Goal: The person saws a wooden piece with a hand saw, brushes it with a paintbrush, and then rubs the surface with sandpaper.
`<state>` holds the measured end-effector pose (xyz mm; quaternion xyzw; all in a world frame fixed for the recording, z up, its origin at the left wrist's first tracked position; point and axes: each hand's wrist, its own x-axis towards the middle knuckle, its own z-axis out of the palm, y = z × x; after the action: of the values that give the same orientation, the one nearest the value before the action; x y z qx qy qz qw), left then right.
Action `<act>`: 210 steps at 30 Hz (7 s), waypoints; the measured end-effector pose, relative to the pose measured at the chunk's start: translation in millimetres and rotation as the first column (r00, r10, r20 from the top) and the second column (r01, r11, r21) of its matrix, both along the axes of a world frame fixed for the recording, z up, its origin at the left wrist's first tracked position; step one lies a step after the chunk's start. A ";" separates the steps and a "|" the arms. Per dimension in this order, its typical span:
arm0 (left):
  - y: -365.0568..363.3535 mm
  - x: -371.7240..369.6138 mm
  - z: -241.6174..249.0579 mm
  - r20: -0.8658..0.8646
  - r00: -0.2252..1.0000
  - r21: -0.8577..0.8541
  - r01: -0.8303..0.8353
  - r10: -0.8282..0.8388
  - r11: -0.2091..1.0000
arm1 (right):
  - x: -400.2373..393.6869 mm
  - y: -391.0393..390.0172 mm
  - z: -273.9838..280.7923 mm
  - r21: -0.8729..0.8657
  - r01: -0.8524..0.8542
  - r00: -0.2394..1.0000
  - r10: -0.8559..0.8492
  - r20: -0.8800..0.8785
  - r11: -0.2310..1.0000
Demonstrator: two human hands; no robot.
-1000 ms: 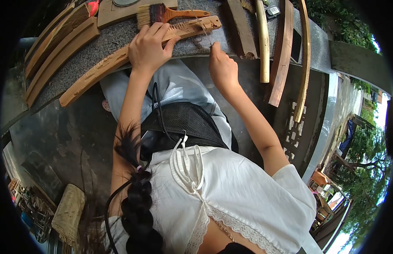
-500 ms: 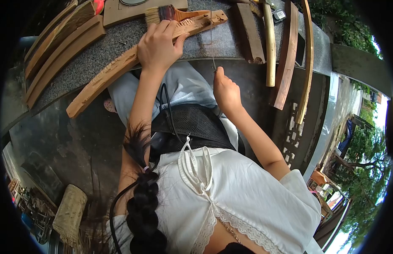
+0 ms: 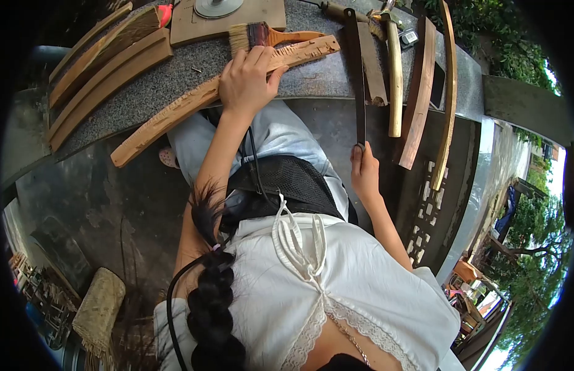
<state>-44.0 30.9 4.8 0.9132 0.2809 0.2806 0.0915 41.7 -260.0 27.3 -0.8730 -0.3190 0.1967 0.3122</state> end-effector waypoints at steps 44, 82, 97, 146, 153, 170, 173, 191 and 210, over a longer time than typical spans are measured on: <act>0.4 -40.8 25.5 0.120 0.991 -0.001 0.065 -0.064 0.998 | 121.5 246.2 16.2 -0.108 -0.498 0.725 0.482 0.492 0.860; 18.0 -116.6 19.7 0.289 0.953 -0.300 0.185 -0.096 0.936 | -52.3 205.6 56.9 0.478 -0.515 0.804 0.595 -0.020 0.711; 32.2 -138.5 4.9 0.028 0.993 -0.141 -0.111 0.116 0.984 | 28.2 133.9 63.4 0.429 -0.148 0.902 -0.056 0.428 0.891; 30.6 -137.5 3.4 0.007 0.991 -0.107 -0.135 0.136 0.985 | 43.8 150.3 62.0 0.416 -0.059 0.984 -0.017 0.176 0.907; 31.5 -137.2 1.1 -0.011 0.989 -0.085 -0.146 0.145 0.986 | -34.4 165.3 59.6 0.479 -0.347 0.931 0.236 0.277 0.806; 31.3 -137.0 -5.1 0.002 0.988 -0.030 -0.155 0.155 0.987 | -4.2 150.7 53.3 0.446 -0.201 0.963 0.092 0.255 0.872; 31.5 -136.6 -5.0 0.020 0.989 -0.013 -0.148 0.148 0.989 | 22.7 144.3 56.3 0.427 -0.045 0.976 -0.052 0.212 0.903; 31.5 -134.8 0.4 0.055 0.988 -0.071 -0.140 0.144 0.988 | 33.7 173.8 78.5 0.393 0.075 0.990 -0.117 0.084 0.917; 26.6 -132.6 8.0 0.063 0.986 -0.096 -0.149 0.155 0.984 | 17.2 188.4 85.6 0.348 -0.018 0.992 -0.028 0.126 0.937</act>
<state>-176.6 57.5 12.8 0.8736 0.3590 0.3055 0.1212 58.9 -71.6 112.9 -0.8154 -0.3663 0.0794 0.4411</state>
